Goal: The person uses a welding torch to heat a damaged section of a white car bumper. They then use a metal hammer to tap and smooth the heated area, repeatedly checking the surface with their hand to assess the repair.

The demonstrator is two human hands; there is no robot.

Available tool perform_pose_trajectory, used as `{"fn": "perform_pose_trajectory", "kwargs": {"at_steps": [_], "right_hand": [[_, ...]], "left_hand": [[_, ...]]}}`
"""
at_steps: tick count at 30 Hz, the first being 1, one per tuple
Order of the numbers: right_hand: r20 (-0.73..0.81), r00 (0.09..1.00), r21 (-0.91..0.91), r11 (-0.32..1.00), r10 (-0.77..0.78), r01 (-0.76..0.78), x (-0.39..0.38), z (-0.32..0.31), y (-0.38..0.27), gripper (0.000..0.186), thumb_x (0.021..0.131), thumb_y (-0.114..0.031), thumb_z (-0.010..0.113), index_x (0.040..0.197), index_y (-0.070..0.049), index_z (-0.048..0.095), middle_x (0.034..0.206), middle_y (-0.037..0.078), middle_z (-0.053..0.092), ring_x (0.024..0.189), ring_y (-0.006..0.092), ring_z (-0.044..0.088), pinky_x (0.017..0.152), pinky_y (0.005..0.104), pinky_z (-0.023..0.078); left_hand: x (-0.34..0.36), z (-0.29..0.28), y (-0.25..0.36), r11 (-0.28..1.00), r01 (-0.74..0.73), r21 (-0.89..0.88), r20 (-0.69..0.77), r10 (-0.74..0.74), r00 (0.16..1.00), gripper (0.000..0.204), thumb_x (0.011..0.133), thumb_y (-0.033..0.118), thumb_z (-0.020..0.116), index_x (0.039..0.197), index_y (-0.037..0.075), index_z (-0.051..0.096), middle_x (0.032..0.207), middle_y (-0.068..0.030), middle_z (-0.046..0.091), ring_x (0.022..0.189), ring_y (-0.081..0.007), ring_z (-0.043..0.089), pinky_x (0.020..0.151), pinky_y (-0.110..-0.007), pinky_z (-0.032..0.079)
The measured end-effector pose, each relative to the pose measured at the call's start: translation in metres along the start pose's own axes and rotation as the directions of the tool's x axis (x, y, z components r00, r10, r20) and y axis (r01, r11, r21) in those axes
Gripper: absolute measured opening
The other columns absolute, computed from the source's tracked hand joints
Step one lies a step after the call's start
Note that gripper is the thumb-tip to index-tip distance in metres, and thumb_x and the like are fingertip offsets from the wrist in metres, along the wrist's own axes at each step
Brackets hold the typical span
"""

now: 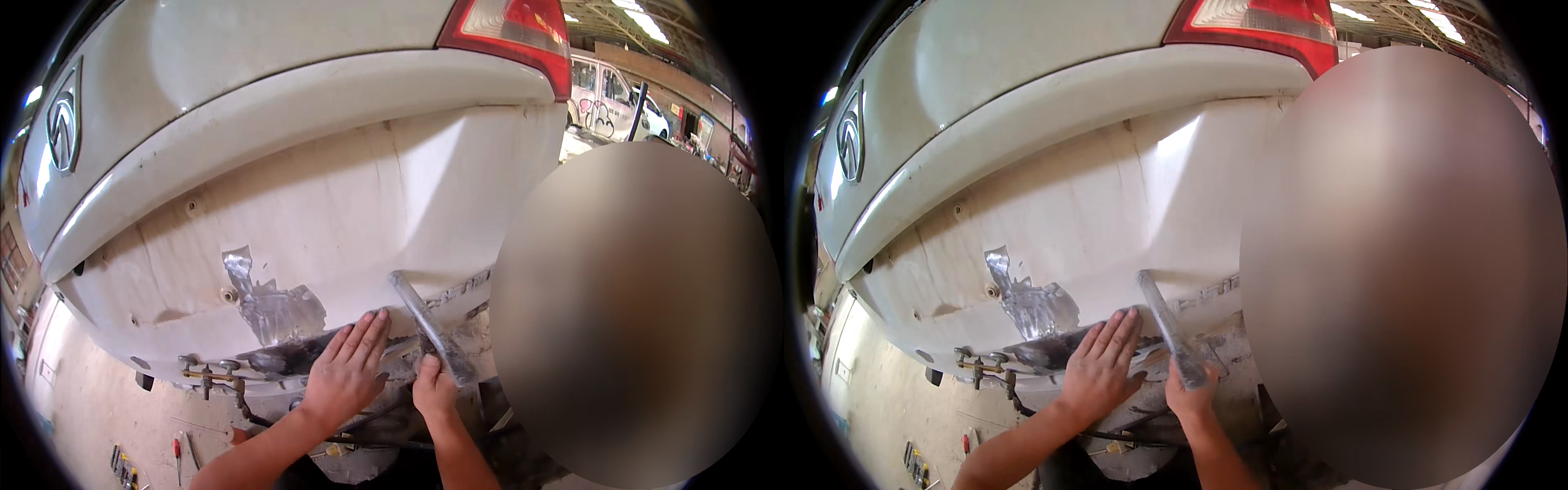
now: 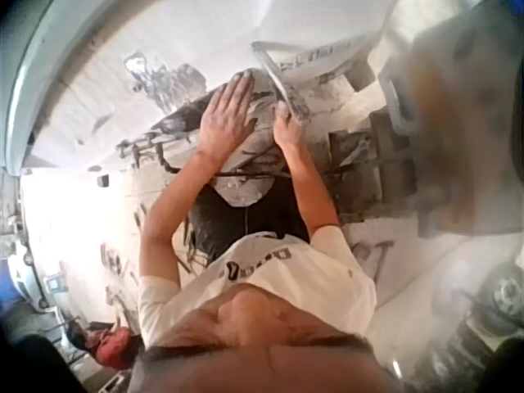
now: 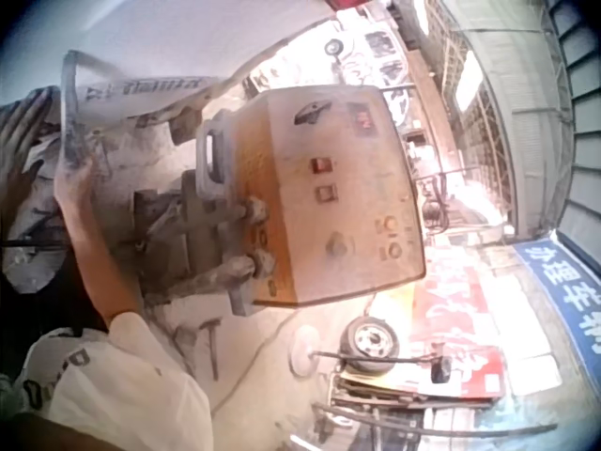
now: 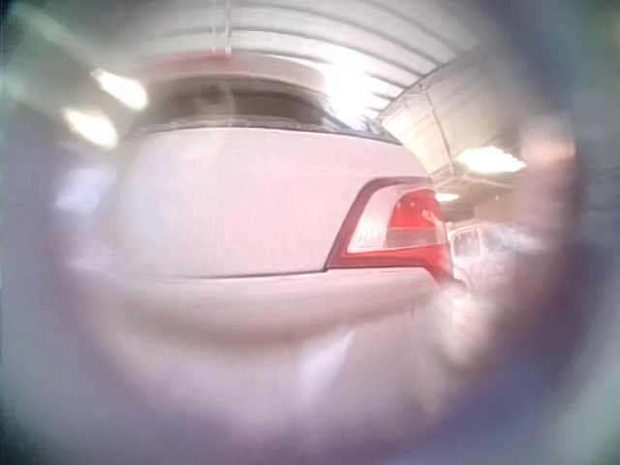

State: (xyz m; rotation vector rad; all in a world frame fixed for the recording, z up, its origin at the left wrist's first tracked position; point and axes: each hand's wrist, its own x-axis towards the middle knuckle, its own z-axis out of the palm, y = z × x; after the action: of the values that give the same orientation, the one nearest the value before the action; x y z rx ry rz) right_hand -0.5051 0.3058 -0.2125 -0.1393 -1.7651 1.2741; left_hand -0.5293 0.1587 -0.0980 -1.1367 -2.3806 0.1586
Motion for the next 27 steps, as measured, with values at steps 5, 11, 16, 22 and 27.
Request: {"fn": "perform_pose_trajectory", "kwargs": {"at_steps": [5, 11, 16, 22, 27], "right_hand": [[0.096, 0.978, 0.224, 0.953, 0.188, -0.205, -0.015, -0.010, 0.012, 0.010, 0.080, -0.007, 0.060, 0.076, 0.001, 0.057, 0.057, 0.011, 0.049, 0.057, 0.0090, 0.049, 0.052, 0.0305, 0.042], [0.035, 0.965, 0.328, 0.910, 0.259, -0.255, -0.017, 0.007, -0.006, 0.016, 0.083, -0.013, 0.056, 0.076, 0.001, 0.055, 0.057, 0.007, 0.047, 0.056, 0.0086, 0.044, 0.049, 0.0268, 0.038], [0.008, 0.998, 0.372, 0.927, -0.061, 0.053, -0.018, 0.018, 0.017, 0.038, 0.094, -0.038, 0.045, 0.090, -0.001, 0.051, 0.070, 0.006, 0.050, 0.053, 0.0142, 0.048, 0.047, 0.0250, 0.037], [-0.056, 0.996, 0.198, 0.978, 0.075, -0.062, -0.003, 0.016, -0.004, 0.020, 0.087, -0.016, 0.059, 0.081, 0.003, 0.061, 0.063, 0.012, 0.057, 0.054, 0.0229, 0.057, 0.049, 0.0312, 0.041], [-0.021, 1.000, 0.025, 1.000, -0.013, 0.014, 0.010, 0.018, -0.009, 0.012, 0.086, -0.008, 0.058, 0.084, 0.004, 0.061, 0.064, 0.014, 0.058, 0.055, 0.0223, 0.057, 0.051, 0.0328, 0.043]], "left_hand": [[0.034, -0.019, -0.013, 0.997, 0.071, 0.000, -0.122, -0.071, 0.990, 0.083, 0.070, 0.038, 0.071, 0.138, 0.002, 0.039, 0.146, -0.0095, 0.035, 0.135, -0.0230, 0.033, 0.110, -0.038, 0.028], [0.040, -0.006, -0.011, 0.999, 0.040, 0.029, -0.167, -0.035, 0.985, 0.083, 0.069, 0.037, 0.070, 0.138, 0.002, 0.039, 0.145, -0.0099, 0.037, 0.134, -0.0229, 0.036, 0.109, -0.038, 0.029], [0.021, -0.003, -0.004, 0.996, 0.084, -0.004, -0.059, -0.084, 0.995, 0.078, 0.074, 0.036, 0.065, 0.140, 0.005, 0.038, 0.148, -0.0058, 0.033, 0.138, -0.0182, 0.029, 0.112, -0.033, 0.024], [0.015, -0.002, -0.005, 0.998, 0.059, 0.000, -0.067, -0.059, 0.996, 0.084, 0.069, 0.037, 0.071, 0.138, 0.002, 0.038, 0.146, -0.0115, 0.035, 0.135, -0.0237, 0.034, 0.110, -0.038, 0.028], [0.015, -0.002, -0.003, 0.998, 0.063, -0.030, -0.072, -0.065, 0.995, 0.084, 0.069, 0.037, 0.071, 0.138, 0.001, 0.037, 0.147, -0.0112, 0.034, 0.135, -0.0237, 0.033, 0.110, -0.038, 0.028]]}}
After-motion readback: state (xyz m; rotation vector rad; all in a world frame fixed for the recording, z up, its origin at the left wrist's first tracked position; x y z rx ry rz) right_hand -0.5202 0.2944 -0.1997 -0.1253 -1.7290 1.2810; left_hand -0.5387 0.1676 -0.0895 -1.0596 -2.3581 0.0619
